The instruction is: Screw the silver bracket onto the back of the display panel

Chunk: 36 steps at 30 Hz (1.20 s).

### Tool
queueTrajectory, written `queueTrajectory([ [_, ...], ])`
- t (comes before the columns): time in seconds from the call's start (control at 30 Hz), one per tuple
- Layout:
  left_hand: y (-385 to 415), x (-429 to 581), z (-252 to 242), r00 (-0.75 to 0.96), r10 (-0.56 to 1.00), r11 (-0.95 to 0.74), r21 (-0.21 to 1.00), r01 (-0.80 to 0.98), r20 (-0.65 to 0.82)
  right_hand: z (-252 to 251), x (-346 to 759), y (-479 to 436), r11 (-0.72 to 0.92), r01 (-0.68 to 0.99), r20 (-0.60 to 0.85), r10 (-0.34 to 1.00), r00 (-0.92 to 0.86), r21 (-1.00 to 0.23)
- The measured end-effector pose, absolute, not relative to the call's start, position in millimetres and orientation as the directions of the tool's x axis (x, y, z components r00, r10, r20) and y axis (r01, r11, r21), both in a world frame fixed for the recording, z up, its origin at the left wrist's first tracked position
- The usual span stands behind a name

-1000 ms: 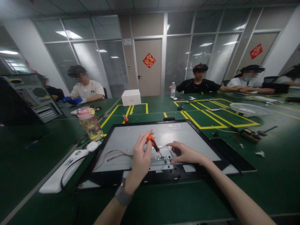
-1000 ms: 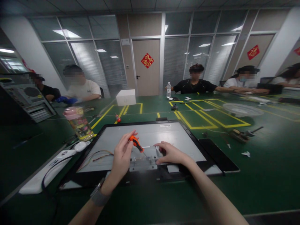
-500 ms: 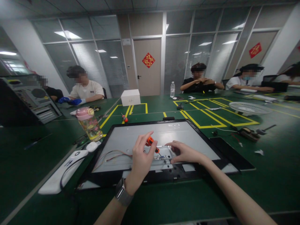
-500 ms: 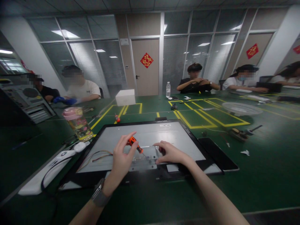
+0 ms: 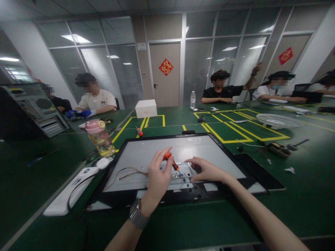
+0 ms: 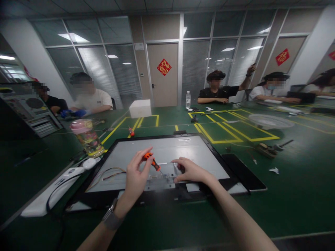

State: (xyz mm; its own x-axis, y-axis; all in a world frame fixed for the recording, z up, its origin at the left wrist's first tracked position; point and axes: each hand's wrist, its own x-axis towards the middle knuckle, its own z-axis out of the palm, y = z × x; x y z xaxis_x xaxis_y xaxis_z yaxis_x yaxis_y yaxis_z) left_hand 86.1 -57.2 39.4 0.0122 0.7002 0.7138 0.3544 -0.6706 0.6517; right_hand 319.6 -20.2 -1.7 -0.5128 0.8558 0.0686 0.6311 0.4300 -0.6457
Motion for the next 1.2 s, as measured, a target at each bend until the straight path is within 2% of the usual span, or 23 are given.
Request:
queueTrajectory([
  [0.07, -57.1, 85.9, 39.2, -0.004, 0.686, -0.667, 0.631, 0.397, 0.728, -1.5, 319.5, -20.0, 0.433, 0.632, 0.066, 0.853, -0.518, -0.642],
  [0.23, -58.5, 85.5, 38.6, 0.068, 0.729, -0.667, 0.686, 0.290, 0.681, -0.4, 319.1, -20.7, 0.428, 0.631, 0.062, 0.855, -0.516, -0.647],
  [0.37, -59.5, 85.9, 39.1, 0.045, 0.717, -0.660, 0.655, 0.369, 0.696, -1.9, 319.8, -20.3, 0.428, 0.625, 0.067, 0.855, -0.515, -0.653],
  [0.53, -58.9, 86.0, 39.1, 0.077, 0.704, -0.682, 0.642, 0.352, 0.706, -1.1, 319.5, -20.7, 0.425, 0.634, 0.060, 0.856, -0.513, -0.646],
  [0.7, -59.2, 85.2, 41.2, 0.020, 0.675, -0.665, 0.597, 0.448, 0.737, 0.6, 318.8, -22.2, 0.427, 0.633, 0.059, 0.855, -0.516, -0.646],
  [0.87, -61.0, 85.6, 43.3, 0.041, 0.663, -0.697, 0.596, 0.399, 0.748, 1.6, 318.1, -22.7, 0.420, 0.637, 0.054, 0.858, -0.511, -0.646],
  [1.03, -61.5, 86.2, 41.6, 0.004, 0.648, -0.692, 0.586, 0.421, 0.761, 0.7, 318.8, -21.8, 0.422, 0.636, 0.056, 0.857, -0.512, -0.645],
  [1.2, -62.2, 85.1, 40.5, 0.074, 0.688, -0.697, 0.630, 0.341, 0.722, -1.1, 319.5, -20.9, 0.428, 0.632, 0.060, 0.854, -0.517, -0.646],
])
